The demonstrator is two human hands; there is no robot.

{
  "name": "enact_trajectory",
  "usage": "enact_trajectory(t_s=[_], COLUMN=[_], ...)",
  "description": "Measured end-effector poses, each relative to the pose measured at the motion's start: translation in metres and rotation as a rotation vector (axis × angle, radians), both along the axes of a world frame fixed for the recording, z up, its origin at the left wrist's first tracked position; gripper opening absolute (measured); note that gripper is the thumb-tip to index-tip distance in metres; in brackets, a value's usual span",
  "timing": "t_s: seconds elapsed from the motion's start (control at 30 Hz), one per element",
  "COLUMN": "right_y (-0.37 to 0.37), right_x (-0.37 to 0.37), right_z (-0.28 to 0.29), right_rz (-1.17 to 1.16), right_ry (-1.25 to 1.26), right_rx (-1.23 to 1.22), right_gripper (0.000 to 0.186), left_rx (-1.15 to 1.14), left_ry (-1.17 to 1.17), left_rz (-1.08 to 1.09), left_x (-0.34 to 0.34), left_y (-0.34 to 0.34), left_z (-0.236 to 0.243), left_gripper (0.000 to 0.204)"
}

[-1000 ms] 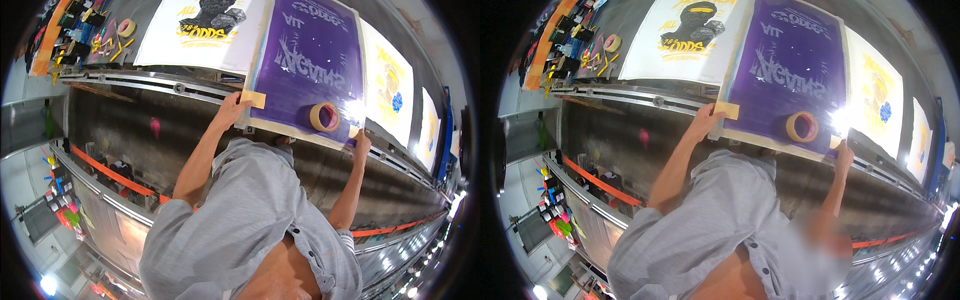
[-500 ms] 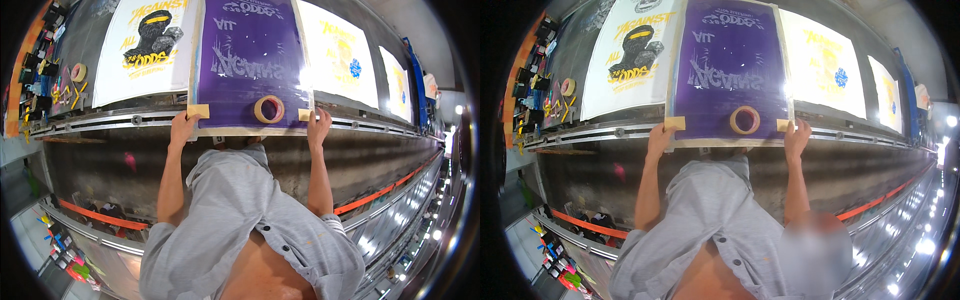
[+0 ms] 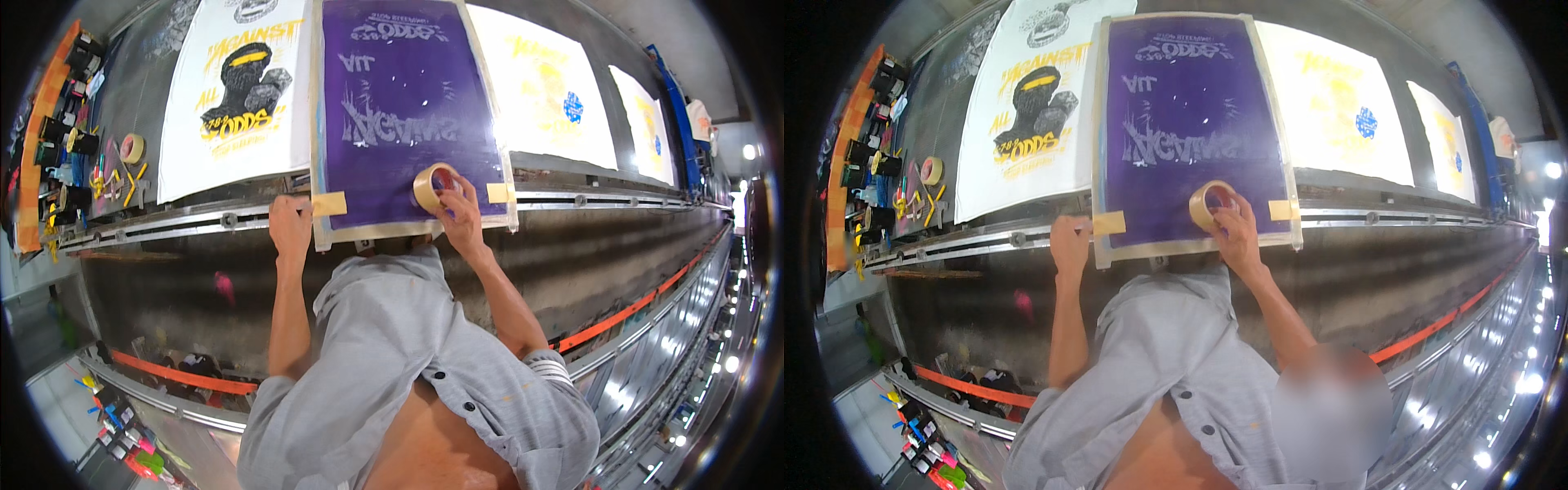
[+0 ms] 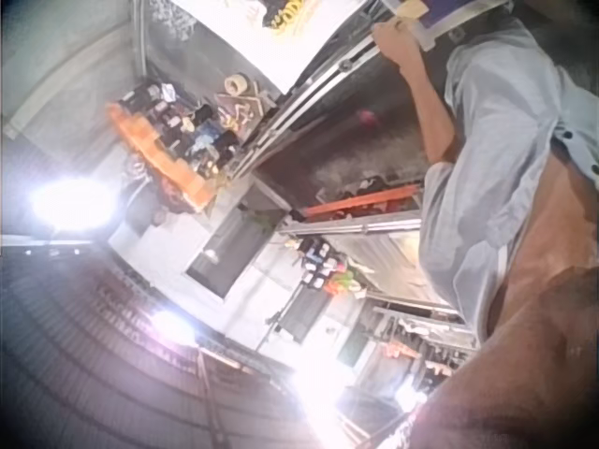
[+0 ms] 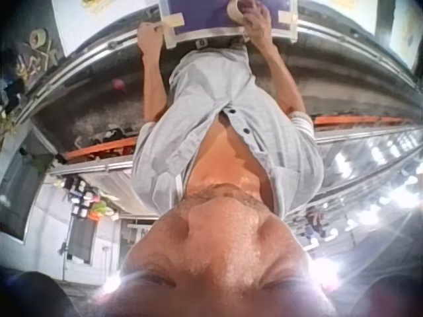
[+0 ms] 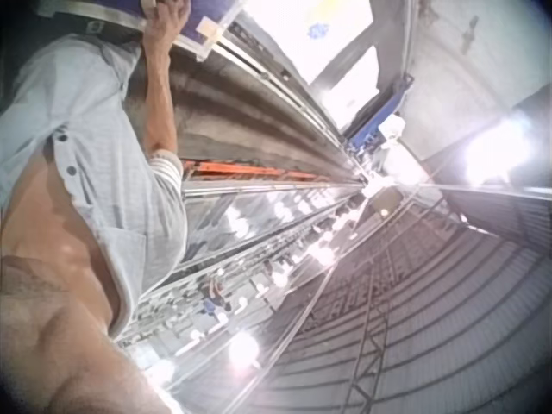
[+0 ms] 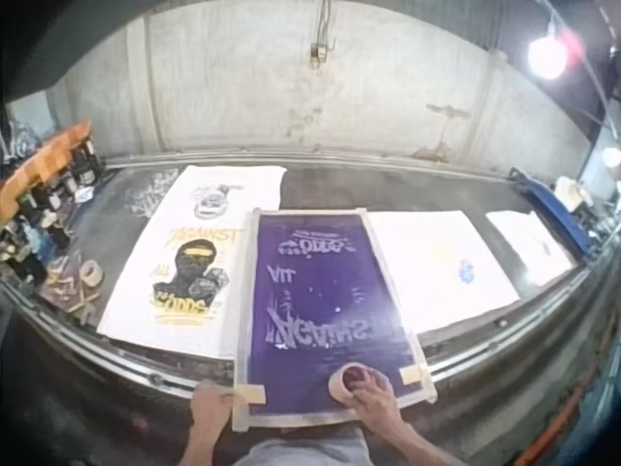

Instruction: The person tapes a purple stencil to a screen printing frame, secures it with masking tape, and then uses a utility knife to trim the edges of the stencil. The person then uses a squeegee to smooth the stencil onto the frame.

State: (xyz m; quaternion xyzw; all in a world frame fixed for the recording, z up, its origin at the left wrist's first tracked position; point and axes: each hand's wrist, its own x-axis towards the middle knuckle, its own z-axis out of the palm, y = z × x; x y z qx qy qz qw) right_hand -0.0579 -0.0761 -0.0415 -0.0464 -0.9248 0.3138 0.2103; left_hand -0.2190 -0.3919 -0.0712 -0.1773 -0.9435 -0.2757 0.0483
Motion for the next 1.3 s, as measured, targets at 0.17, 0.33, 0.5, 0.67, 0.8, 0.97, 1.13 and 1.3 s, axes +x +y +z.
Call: enact_trajectory(t_s=[0.17, 0.33, 0.5, 0.67, 0.8, 0.97, 1.13, 1.3], right_y=[-0.044, -0.071, -0.067, -0.032, -0.012, -0.01, -0.021, 0.006], right_x=[-0.018, -0.034, -0.032, -0.047, -0.054, -0.066, -0.075, -0.087], right_z=[0.036, 0.057, 0.059, 0.09, 0.097, 0.077, 0.063, 0.039], right_rz=[-0.113, -0.018, -0.004, -0.07, -0.07, -0.053, -0.157, -0.706], right_ry=[-0.046, 0.032, -0.035, -0.679, -0.664, -0.464, -0.384, -0.041], right_rx=[-0.298, -0.148, 0.042, -0.231, -0.312, -0.324, -0.34, -0.35], right_gripper=[0.02, 0.017, 0.02, 0.032, 0.037, 0.042, 0.035, 0.023], left_rx=[0.572, 0.568, 0.499, 0.726, 0.874, 0.932, 0.889, 1.048], left_ry=[-0.374, -0.093, -0.288, -0.726, -0.753, -0.779, -0.788, -0.428], left_rz=[-0.247, -0.402, -0.222, 0.076, 0.146, 0.196, 0.216, 0.302], left_x=[0.01, 0.03, 0.037, 0.009, 0.007, -0.003, -0.03, -0.122], left_y=[0.058, 0.111, 0.114, 0.091, 0.096, 0.094, 0.095, 0.083], left_z=[0.076, 0.097, 0.106, 0.103, 0.103, 0.1, 0.102, 0.102], left_gripper=[0.025, 0.047, 0.038, 0.01, 0.013, 0.013, 0.009, 0.017])
